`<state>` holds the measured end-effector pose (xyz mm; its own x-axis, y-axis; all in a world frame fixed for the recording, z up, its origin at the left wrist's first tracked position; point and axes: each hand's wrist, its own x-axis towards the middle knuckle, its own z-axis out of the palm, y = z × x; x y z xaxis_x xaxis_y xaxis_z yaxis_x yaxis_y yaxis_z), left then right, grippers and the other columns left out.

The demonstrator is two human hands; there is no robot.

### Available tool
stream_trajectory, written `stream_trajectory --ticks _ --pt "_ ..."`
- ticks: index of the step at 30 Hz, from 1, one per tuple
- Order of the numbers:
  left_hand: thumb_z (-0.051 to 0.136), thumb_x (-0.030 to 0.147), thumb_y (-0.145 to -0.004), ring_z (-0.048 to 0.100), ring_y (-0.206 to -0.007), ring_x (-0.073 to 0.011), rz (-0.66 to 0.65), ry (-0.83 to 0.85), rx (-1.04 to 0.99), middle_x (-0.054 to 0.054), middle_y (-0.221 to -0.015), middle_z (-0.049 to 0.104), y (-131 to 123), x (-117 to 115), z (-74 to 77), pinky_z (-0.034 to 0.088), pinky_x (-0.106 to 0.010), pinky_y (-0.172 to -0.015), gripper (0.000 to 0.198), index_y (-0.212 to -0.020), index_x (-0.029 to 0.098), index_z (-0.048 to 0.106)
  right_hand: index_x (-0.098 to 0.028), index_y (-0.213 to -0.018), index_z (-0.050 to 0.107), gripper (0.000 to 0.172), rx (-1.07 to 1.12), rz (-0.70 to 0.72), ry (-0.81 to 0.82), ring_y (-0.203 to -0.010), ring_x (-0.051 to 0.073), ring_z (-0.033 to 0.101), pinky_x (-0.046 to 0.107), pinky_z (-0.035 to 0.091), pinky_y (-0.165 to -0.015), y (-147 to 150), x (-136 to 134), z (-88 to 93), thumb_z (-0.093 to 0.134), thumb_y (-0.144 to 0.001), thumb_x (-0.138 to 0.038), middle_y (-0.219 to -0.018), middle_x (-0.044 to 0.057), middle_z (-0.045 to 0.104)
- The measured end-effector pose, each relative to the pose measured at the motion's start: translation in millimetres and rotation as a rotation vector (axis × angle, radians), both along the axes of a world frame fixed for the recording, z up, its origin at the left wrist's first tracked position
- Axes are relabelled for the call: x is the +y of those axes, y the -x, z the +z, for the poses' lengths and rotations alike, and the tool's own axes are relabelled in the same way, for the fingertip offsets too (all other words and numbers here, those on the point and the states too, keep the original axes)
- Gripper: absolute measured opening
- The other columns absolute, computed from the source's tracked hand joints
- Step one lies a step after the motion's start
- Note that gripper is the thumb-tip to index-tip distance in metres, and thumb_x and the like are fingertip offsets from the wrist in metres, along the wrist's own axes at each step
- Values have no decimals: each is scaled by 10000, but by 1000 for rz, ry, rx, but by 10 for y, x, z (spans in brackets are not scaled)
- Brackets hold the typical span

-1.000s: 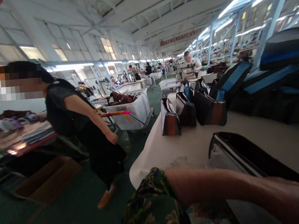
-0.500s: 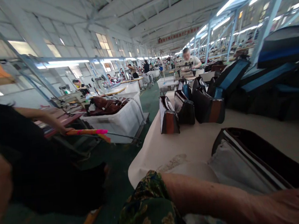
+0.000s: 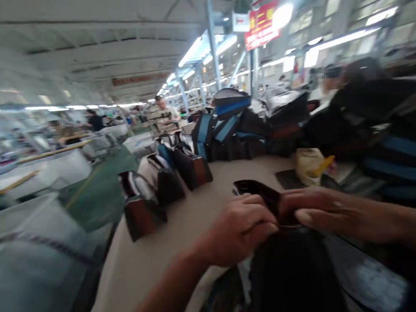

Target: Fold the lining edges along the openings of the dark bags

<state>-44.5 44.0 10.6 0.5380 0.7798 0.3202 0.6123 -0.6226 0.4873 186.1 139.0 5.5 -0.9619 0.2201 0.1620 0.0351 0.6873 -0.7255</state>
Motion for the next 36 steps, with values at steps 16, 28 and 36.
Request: stream_trajectory --ticks 16,28,36 --pt "683 258 -768 586 -948 -163 197 404 -23 16 -990 656 72 -318 433 425 -248 -861 202 -968 243 665 -137 -833 632 392 482 187 160 -737 120 567 230 454 -670 406 -33 -186 740 -860 -513 -800 17 613" --pt "649 240 -736 543 -691 -110 362 519 -20 46 -710 583 -206 -290 284 379 -234 -629 85 -685 190 603 -130 -822 664 352 602 253 251 -705 106 582 219 464 -666 405 11 -311 783 -834 -462 -775 14 633" --pt "583 200 -709 549 -715 -131 425 569 -9 33 -728 571 -214 -329 189 389 -254 -640 28 -682 193 582 -126 -865 675 331 561 301 240 -762 118 602 245 484 -741 374 42 -357 773 -853 -441 -827 31 654"
